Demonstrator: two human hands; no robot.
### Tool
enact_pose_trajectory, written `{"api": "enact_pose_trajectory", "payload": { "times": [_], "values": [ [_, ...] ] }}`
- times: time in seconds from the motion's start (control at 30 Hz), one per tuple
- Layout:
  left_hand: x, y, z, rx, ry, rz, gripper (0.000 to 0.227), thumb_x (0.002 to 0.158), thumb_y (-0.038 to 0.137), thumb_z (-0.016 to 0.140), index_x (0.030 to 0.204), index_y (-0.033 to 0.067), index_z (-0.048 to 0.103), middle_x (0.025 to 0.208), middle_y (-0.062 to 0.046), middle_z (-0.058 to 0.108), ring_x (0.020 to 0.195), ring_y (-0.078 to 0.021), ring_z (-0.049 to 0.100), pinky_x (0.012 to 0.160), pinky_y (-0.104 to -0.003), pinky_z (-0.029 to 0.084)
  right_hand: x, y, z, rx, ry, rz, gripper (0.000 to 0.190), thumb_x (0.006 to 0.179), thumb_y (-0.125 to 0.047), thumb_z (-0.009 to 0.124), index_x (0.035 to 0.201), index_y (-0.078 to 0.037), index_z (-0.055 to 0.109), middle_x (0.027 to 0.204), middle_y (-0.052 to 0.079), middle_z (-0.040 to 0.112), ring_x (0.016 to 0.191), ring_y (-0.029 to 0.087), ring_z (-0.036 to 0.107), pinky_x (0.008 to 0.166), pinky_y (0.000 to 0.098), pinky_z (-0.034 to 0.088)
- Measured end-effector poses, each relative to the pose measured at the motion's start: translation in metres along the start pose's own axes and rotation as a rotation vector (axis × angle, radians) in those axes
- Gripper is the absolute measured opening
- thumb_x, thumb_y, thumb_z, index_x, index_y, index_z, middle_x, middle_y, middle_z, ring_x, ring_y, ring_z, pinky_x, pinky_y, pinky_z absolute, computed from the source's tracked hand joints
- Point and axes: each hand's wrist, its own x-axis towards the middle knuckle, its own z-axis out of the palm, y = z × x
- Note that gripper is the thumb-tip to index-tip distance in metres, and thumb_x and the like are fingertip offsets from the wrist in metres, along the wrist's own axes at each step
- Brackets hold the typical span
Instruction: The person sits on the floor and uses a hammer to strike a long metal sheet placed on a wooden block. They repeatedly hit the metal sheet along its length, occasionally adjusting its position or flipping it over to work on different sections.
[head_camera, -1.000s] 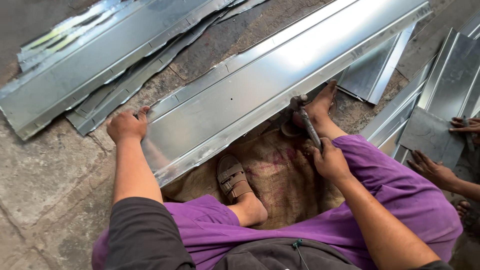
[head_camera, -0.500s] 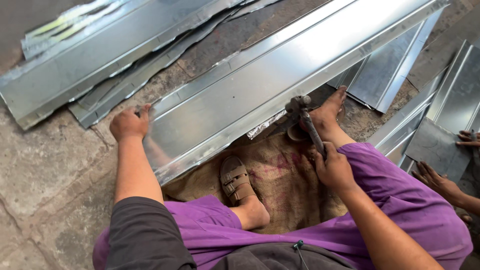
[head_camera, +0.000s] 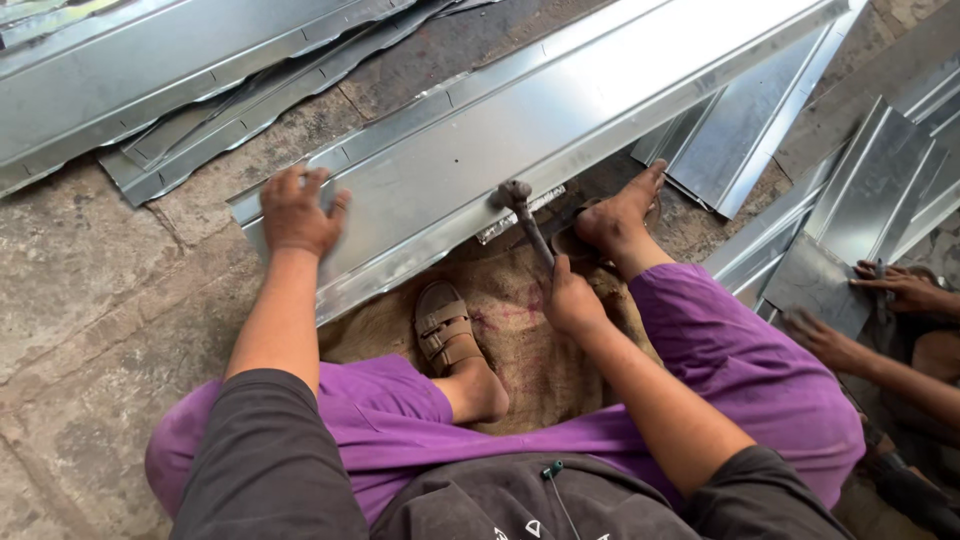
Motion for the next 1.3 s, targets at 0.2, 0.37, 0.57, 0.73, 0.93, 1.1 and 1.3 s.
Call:
{"api": "enact_pose_trajectory", "payload": {
  "times": [0.2,0.37,0.57,0.73,0.93,1.1,1.3],
  "values": [
    [-0.008,0.099,-0.056,-0.051,-0.485,0.267,0.088,0.088,0.088,0.036,0.157,0.0353,0.031,0.169,-0.001,0.023,0.156,-0.0310,0.014,0.121,-0.066,-0.002,0.012,0.007,0.007,0.005,0.014,0.017,0.063,0.095,-0.021,0.058,0.145,0.007,0.032,0.092,0.034,0.067,0.083,0.053,0.066,0.076,0.0611,0.052],
    [-0.025,0.168,-0.081,0.209,-0.802,0.250,0.095,0.088,0.081,0.042,0.163,0.0404,0.000,0.173,0.009,-0.005,0.159,-0.0238,-0.006,0.118,-0.068,-0.009,-0.001,-0.012,-0.017,0.163,0.127,-0.103,0.039,0.091,-0.016,0.062,0.122,0.005,0.052,0.085,0.031,0.067,0.082,0.049,0.066,0.073,0.0560,0.054],
    [-0.032,0.169,-0.067,0.191,-0.712,0.158,0.080,0.098,0.055,0.045,0.162,0.0449,-0.002,0.172,0.012,-0.009,0.159,-0.0211,-0.008,0.119,-0.068,-0.011,-0.036,-0.053,-0.086,0.322,0.245,-0.066,0.013,0.092,-0.015,0.065,0.100,-0.005,0.063,0.074,0.019,0.064,0.063,0.032,0.065,0.062,0.0463,0.053],
    [-0.026,0.162,-0.042,0.195,-0.639,0.194,0.087,0.095,0.038,0.056,0.164,0.0422,0.003,0.172,0.011,-0.004,0.156,-0.0208,-0.004,0.114,-0.073,-0.008,-0.060,-0.051,-0.177,1.090,0.317,-0.244,0.005,0.101,-0.004,0.056,0.104,-0.007,0.057,0.089,0.008,0.066,0.064,0.016,0.061,0.049,0.0300,0.053],
    [-0.012,0.157,-0.050,0.151,-0.668,0.157,0.082,0.096,0.046,0.056,0.161,0.0461,0.008,0.172,0.016,0.001,0.159,-0.0157,0.001,0.119,-0.074,-0.005,-0.071,-0.035,-0.254,1.204,0.732,-0.654,0.004,0.105,-0.012,0.054,0.105,-0.009,0.056,0.093,0.008,0.066,0.065,0.016,0.060,0.052,0.0302,0.052],
    [-0.013,0.158,-0.047,0.158,-0.658,0.177,0.083,0.095,0.044,0.057,0.162,0.0452,0.007,0.172,0.016,0.001,0.158,-0.0156,0.001,0.118,-0.075,-0.005,-0.033,-0.017,-0.180,0.909,0.821,-0.583,0.010,0.109,-0.020,0.052,0.106,-0.010,0.055,0.096,0.008,0.066,0.066,0.016,0.060,0.053,0.0303,0.051],
    [-0.015,0.158,-0.046,0.130,-0.655,0.173,0.089,0.090,0.033,0.061,0.164,0.0402,0.012,0.174,0.013,0.005,0.159,-0.0178,0.003,0.117,-0.076,-0.003,0.004,-0.007,-0.064,0.248,0.346,-0.083,0.018,0.113,-0.028,0.050,0.107,-0.011,0.054,0.100,0.008,0.066,0.067,0.017,0.059,0.055,0.0304,0.050]
  ]
}}
